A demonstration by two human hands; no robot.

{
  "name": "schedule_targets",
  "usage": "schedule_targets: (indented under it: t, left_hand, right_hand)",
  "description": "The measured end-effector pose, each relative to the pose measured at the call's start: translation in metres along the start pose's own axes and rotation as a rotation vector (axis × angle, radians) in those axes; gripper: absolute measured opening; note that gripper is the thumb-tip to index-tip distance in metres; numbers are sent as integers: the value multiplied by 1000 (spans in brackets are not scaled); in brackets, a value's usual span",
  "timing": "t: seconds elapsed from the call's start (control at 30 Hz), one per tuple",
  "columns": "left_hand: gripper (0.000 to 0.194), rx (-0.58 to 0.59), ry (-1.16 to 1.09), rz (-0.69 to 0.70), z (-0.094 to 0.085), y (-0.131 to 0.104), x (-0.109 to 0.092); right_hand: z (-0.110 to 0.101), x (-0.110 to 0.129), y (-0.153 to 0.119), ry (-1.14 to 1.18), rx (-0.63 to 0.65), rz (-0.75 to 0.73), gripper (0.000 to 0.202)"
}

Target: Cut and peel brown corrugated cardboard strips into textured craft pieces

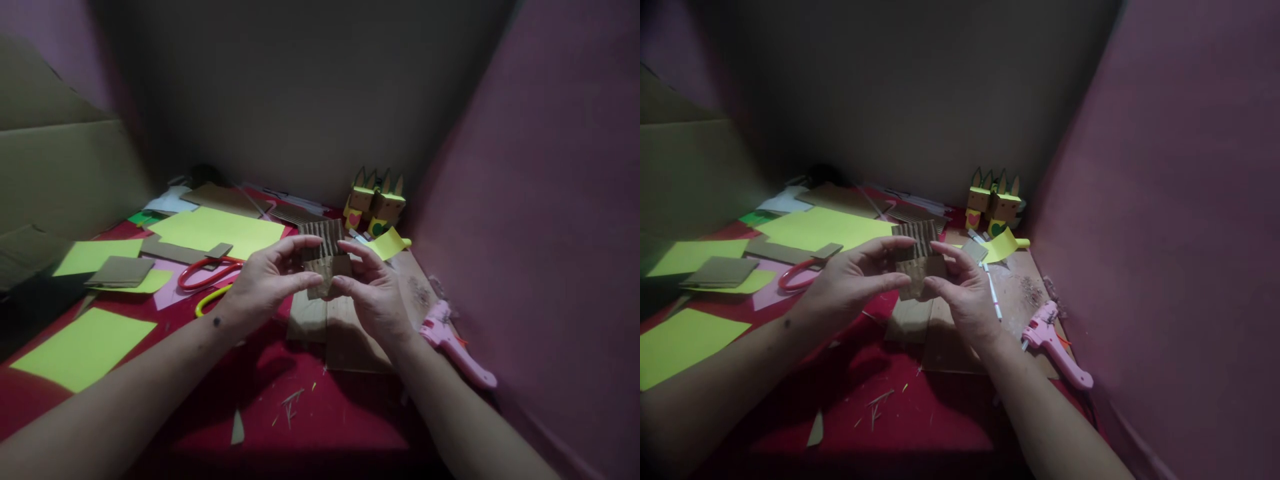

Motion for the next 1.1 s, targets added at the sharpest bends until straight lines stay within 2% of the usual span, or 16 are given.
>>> schedule_targets:
  t: [0.07,0.27,0.43,0.53,0.7,0.8,0.93,1.1]
  left_hand:
    - [52,0,-11,8,1,-2,-2]
    - [60,-16,111,88,4,-4,-7]
    - [62,70,120,218,9,-5,-9]
    - [57,110,177,236,9,-4,-7]
    - [25,51,418,203,1,-3,-9]
    - [5,77,362,159,2,-2,-11]
    - [7,68,225,70,2,-1,-7]
    - [10,71,199,-8,5,0,-2]
  right_hand:
    - [0,0,0,16,5,10,43]
    - [8,-2,1,122,102,62,60]
    - [6,2,1,148,80,25,46]
    - [6,3,1,169,68,6,40]
    - [8,5,2,183,83,-15,32]
    - [8,6,4,184,83,-8,34]
    - [7,3,4,179,71,31,40]
    - [8,-2,2,67,57,114,16]
Point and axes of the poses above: each hand's wrist, its own y-axis towards the middle knuckle, its own z-axis out of the palm, x = y × z, the point moved 6 cm from there along y, towards the middle knuckle, and after that the axes turned 12 degrees about x, right-handed, at the moved point
